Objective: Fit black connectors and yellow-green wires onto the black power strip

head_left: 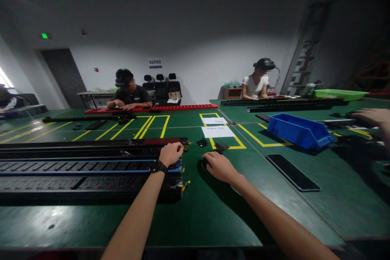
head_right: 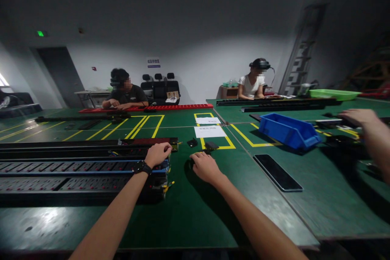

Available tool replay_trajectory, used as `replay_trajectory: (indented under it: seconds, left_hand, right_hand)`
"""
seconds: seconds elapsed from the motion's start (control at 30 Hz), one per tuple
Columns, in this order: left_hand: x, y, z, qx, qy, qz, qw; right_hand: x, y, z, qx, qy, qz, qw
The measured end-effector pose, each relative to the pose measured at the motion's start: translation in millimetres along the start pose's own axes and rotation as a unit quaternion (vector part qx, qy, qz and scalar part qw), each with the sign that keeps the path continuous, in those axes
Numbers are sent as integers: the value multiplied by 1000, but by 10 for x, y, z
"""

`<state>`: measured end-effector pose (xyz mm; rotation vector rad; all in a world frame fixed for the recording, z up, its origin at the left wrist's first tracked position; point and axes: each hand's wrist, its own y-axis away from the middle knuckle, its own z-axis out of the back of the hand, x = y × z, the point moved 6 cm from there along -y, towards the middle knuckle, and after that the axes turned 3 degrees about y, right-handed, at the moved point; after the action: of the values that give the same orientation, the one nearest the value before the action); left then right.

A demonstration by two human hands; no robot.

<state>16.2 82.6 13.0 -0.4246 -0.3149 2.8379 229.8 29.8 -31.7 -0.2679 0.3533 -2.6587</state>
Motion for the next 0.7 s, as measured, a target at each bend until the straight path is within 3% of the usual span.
replay_trajectory:
  seconds: [0.17,0.37,0.53,0.7]
  left_hand:
    - [18,-11,-12,-5,3,-4,1000]
    - [9,-9,-4,0,5,-4,1000]
    - [8,-17,-8,10,7,0,1000]
    - [13,-27,-21,15,6,-1,1000]
  right_hand:
    - [-99,-2,183,-68,-9,-75,995]
    - [-482,-22,296,-149,-34,-180,972]
    - [-963,-7,216,-146,-36,-248,957]
    - [-1313,-16,-33,-74,-96,-299,947]
